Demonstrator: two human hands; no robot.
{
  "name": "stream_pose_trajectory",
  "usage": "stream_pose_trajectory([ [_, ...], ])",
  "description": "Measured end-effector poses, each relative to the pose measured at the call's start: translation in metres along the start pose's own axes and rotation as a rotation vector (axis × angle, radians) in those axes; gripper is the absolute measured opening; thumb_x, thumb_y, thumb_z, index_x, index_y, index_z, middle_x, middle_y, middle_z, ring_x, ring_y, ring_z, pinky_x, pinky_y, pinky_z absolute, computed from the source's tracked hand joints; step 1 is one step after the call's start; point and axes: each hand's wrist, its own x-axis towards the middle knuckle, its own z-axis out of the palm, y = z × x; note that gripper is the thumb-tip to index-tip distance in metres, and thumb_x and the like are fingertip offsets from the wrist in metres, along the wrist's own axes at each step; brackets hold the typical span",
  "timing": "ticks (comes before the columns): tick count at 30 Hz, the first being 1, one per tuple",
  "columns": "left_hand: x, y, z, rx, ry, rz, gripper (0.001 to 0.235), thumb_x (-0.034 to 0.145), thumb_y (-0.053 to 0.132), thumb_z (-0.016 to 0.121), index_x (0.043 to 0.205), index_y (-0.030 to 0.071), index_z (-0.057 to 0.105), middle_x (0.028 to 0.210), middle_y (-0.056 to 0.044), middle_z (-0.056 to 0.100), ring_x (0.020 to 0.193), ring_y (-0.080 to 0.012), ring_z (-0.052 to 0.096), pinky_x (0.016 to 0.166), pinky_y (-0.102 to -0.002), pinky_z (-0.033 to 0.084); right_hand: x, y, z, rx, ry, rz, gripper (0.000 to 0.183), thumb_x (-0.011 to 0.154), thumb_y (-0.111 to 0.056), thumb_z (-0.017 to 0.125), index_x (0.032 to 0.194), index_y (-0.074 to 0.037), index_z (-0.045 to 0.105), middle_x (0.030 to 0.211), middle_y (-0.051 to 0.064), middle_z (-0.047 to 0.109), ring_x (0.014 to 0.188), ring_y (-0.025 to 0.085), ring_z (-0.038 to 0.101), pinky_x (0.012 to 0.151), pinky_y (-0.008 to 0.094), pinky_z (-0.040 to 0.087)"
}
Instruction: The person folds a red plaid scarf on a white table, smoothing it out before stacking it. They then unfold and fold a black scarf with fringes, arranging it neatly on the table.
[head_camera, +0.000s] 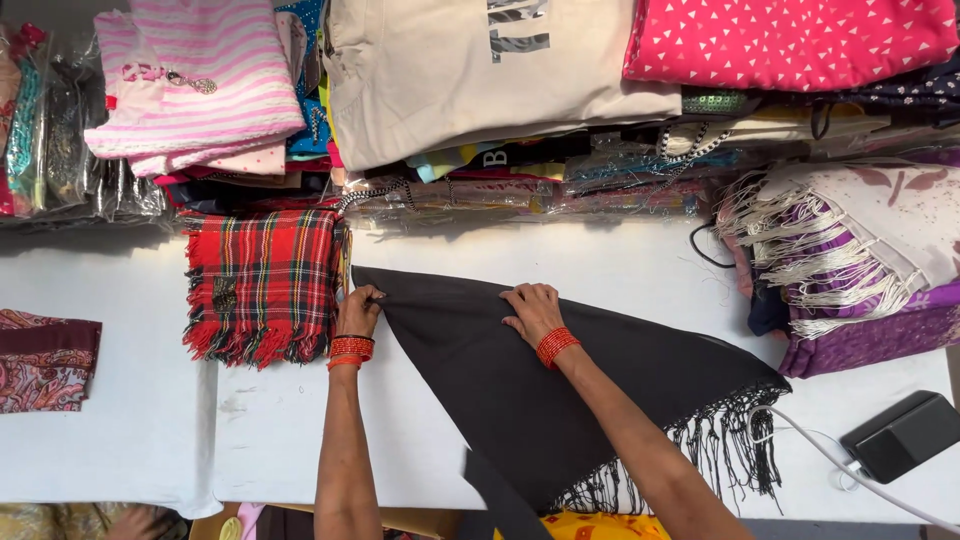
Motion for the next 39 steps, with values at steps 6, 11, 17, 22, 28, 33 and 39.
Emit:
stream_pose_trajectory([
  [6, 0.005, 0.014, -0.001, 0.119, 0.004, -0.079, 0.013, 0.09, -0.007, 0.064, 0.103, -0.005, 0.064, 0.097, -0.02, 0.071, 0.084, -0.0316, 0.072, 0.073, -0.043, 0.056, 0.014, 0.006, -0.021, -0.066, -0.171, 0.116, 0.046, 0.08, -0.032, 0.082, 0.12, -0.017, 0.066, 0.104, 0.004, 0.068, 0.11, 0.025, 0.056, 0.112, 0.049, 0.029],
  [11, 0.018, 0.023, -0.002, 0.386, 0.072, 0.08, 0.012, 0.093, 0.003, 0.065, 0.104, 0.005, 0.068, 0.1, -0.018, 0.07, 0.087, -0.04, 0.068, 0.071, -0.048, 0.056, 0.014, 0.034, -0.013, -0.112, -0.209, 0.177, 0.029, 0.085, -0.034, 0.08, 0.105, -0.016, 0.069, 0.091, 0.002, 0.073, 0.099, 0.025, 0.063, 0.111, 0.055, 0.027],
  [17, 0.042, -0.031, 0.021, 0.735, 0.089, 0.023, 0.012, 0.093, 0.011, 0.069, 0.102, 0.006, 0.066, 0.107, -0.018, 0.067, 0.092, -0.036, 0.071, 0.07, -0.046, 0.06, 0.012, 0.046, -0.009, -0.12, -0.069, 0.18, 0.023, 0.089, -0.035, 0.075, 0.103, -0.017, 0.071, 0.093, 0.002, 0.073, 0.1, 0.024, 0.064, 0.112, 0.053, 0.03],
  [22, 0.042, -0.015, 0.026, 0.812, 0.071, 0.014, 0.035, 0.09, 0.002, 0.066, 0.123, 0.009, 0.061, 0.126, -0.018, 0.059, 0.111, -0.0363, 0.064, 0.073, -0.046, 0.06, -0.018, 0.035, -0.038, -0.104, 0.044, 0.212, 0.049, 0.088, -0.043, 0.073, 0.128, -0.016, 0.063, 0.118, 0.007, 0.064, 0.118, 0.026, 0.056, 0.115, 0.055, 0.027],
  [28, 0.06, -0.045, 0.031, 0.942, 0.063, 0.271, 0.053, 0.076, 0.003, 0.068, 0.127, 0.018, 0.062, 0.145, -0.009, 0.055, 0.132, -0.0306, 0.05, 0.1, -0.053, 0.044, -0.137, 0.103, -0.07, -0.391, 0.229, 0.47, 0.063, 0.093, -0.053, 0.063, 0.143, -0.017, 0.054, 0.145, 0.011, 0.053, 0.14, 0.029, 0.042, 0.118, 0.058, 0.018],
  [33, 0.071, -0.07, 0.037, 1.063, 0.064, 0.319, 0.02, 0.101, 0.01, 0.058, 0.12, 0.014, 0.063, 0.141, -0.006, 0.059, 0.141, -0.0246, 0.05, 0.114, -0.056, 0.037, -0.23, 0.152, -0.103, -0.672, 0.262, 0.669, 0.062, 0.097, -0.054, 0.061, 0.148, -0.017, 0.056, 0.149, 0.008, 0.052, 0.142, 0.028, 0.043, 0.12, 0.054, 0.02],
  [39, 0.068, -0.049, 0.039, 1.311, -0.161, 0.182, 0.012, 0.106, 0.014, 0.051, 0.111, 0.014, 0.062, 0.108, -0.004, 0.073, 0.114, -0.0247, 0.065, 0.114, -0.054, 0.035, -0.245, 0.164, -0.125, -0.71, 0.429, 0.772, 0.057, 0.096, -0.06, 0.066, 0.13, -0.015, 0.067, 0.123, 0.007, 0.064, 0.121, 0.027, 0.053, 0.114, 0.052, 0.027],
])
